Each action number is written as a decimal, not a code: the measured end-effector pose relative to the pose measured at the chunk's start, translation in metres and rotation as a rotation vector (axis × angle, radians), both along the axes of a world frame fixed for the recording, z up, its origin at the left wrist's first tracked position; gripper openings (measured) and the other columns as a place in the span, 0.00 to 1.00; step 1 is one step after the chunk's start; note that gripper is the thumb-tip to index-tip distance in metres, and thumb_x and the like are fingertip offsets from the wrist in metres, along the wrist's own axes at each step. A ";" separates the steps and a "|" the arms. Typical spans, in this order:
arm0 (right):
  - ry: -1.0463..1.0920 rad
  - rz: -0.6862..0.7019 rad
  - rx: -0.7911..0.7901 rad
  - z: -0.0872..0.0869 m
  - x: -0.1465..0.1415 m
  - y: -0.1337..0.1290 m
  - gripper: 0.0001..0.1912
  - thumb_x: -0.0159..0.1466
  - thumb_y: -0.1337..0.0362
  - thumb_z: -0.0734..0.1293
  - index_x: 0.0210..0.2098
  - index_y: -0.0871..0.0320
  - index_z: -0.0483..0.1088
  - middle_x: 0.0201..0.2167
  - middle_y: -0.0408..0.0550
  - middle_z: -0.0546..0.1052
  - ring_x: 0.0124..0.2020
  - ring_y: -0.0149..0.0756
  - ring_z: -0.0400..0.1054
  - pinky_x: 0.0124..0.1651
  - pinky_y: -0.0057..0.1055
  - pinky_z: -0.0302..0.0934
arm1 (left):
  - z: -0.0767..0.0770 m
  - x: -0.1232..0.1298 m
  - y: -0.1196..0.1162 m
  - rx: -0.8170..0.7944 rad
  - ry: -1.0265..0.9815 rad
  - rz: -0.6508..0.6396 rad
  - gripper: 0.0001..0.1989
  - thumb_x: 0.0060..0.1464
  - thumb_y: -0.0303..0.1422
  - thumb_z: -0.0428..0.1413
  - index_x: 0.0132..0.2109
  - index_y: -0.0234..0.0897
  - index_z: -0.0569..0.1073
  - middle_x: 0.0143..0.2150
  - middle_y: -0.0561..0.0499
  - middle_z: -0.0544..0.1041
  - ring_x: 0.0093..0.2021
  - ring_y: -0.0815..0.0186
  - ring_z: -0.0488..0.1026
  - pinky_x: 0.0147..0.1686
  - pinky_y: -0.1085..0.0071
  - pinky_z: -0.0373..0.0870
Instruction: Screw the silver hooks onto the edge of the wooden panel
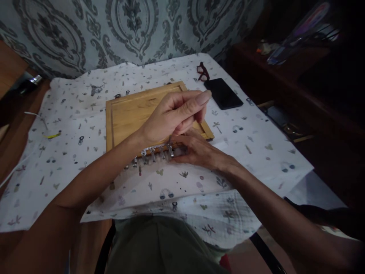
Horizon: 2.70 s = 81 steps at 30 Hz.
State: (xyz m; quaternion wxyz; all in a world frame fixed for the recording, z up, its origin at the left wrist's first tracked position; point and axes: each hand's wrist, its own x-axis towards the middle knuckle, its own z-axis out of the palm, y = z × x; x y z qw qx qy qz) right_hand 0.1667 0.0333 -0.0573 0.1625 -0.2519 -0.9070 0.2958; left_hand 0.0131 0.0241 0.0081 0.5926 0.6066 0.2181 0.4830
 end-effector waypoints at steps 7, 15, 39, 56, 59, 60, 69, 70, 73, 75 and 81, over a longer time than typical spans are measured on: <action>-0.042 0.000 -0.042 0.004 -0.003 0.002 0.12 0.60 0.59 0.76 0.41 0.56 0.76 0.49 0.52 0.72 0.52 0.51 0.63 0.54 0.48 0.60 | -0.002 0.002 0.001 0.030 0.013 0.028 0.25 0.61 0.51 0.58 0.26 0.35 0.68 0.13 0.64 0.54 0.12 0.81 0.51 0.14 0.78 0.46; -0.038 0.025 -0.072 0.001 0.000 0.003 0.15 0.61 0.58 0.75 0.45 0.55 0.75 0.50 0.51 0.72 0.54 0.50 0.63 0.56 0.48 0.60 | -0.005 0.001 0.002 0.024 -0.025 0.015 0.26 0.58 0.53 0.60 0.26 0.35 0.68 0.13 0.64 0.53 0.12 0.81 0.51 0.13 0.77 0.46; 0.024 0.000 -0.020 -0.010 0.002 0.006 0.19 0.60 0.56 0.75 0.48 0.54 0.74 0.47 0.52 0.74 0.50 0.49 0.65 0.52 0.47 0.62 | -0.002 0.002 -0.001 0.021 0.014 0.070 0.25 0.58 0.54 0.59 0.26 0.37 0.68 0.13 0.63 0.53 0.12 0.79 0.49 0.13 0.75 0.44; 0.056 0.001 -0.050 -0.010 0.002 0.004 0.20 0.61 0.53 0.74 0.49 0.54 0.74 0.49 0.54 0.75 0.52 0.50 0.66 0.54 0.49 0.62 | 0.002 -0.009 0.002 -0.028 0.113 -0.022 0.28 0.56 0.56 0.59 0.25 0.36 0.68 0.15 0.60 0.56 0.14 0.78 0.51 0.14 0.76 0.49; 0.041 -0.019 -0.078 -0.007 0.002 0.003 0.21 0.60 0.53 0.75 0.50 0.55 0.74 0.51 0.54 0.74 0.54 0.51 0.65 0.56 0.49 0.61 | 0.004 -0.012 0.009 0.003 0.122 -0.101 0.28 0.58 0.55 0.57 0.24 0.35 0.68 0.16 0.59 0.59 0.13 0.80 0.53 0.14 0.78 0.51; 0.037 -0.022 -0.098 -0.007 0.002 0.002 0.21 0.61 0.53 0.75 0.49 0.56 0.74 0.51 0.55 0.75 0.54 0.51 0.66 0.56 0.49 0.61 | 0.004 -0.013 0.012 0.022 0.128 -0.134 0.28 0.60 0.54 0.56 0.24 0.34 0.69 0.17 0.59 0.59 0.13 0.80 0.54 0.15 0.79 0.51; 0.061 0.005 -0.144 -0.003 0.002 0.002 0.19 0.63 0.52 0.73 0.50 0.54 0.74 0.53 0.52 0.75 0.55 0.50 0.67 0.56 0.47 0.62 | 0.007 -0.017 0.020 0.011 0.182 -0.267 0.26 0.57 0.52 0.59 0.24 0.34 0.69 0.16 0.60 0.58 0.12 0.81 0.51 0.14 0.80 0.48; 0.061 -0.003 -0.127 -0.003 0.002 0.002 0.19 0.62 0.52 0.73 0.49 0.54 0.74 0.52 0.52 0.75 0.54 0.50 0.67 0.56 0.47 0.62 | 0.007 -0.017 0.018 0.011 0.155 -0.266 0.27 0.58 0.53 0.59 0.24 0.34 0.70 0.16 0.61 0.57 0.13 0.81 0.51 0.14 0.81 0.48; 0.056 -0.016 -0.057 -0.005 0.001 0.002 0.20 0.60 0.52 0.75 0.48 0.54 0.74 0.48 0.52 0.76 0.52 0.49 0.67 0.55 0.47 0.61 | 0.017 -0.018 0.014 0.018 0.052 -0.213 0.24 0.57 0.49 0.61 0.24 0.34 0.70 0.16 0.62 0.55 0.13 0.81 0.50 0.12 0.81 0.48; 0.054 -0.003 -0.023 -0.008 0.001 0.004 0.22 0.59 0.52 0.77 0.49 0.55 0.75 0.46 0.52 0.76 0.51 0.49 0.66 0.55 0.46 0.61 | 0.029 -0.020 0.010 0.057 -0.047 -0.142 0.20 0.57 0.42 0.64 0.24 0.34 0.70 0.14 0.64 0.52 0.12 0.81 0.49 0.11 0.81 0.48; 0.072 0.007 -0.016 -0.014 0.001 0.006 0.22 0.59 0.53 0.77 0.50 0.55 0.74 0.44 0.50 0.74 0.49 0.46 0.66 0.53 0.44 0.60 | 0.041 -0.020 -0.014 0.095 -0.168 0.197 0.21 0.67 0.31 0.52 0.23 0.35 0.68 0.13 0.64 0.49 0.11 0.80 0.47 0.11 0.80 0.44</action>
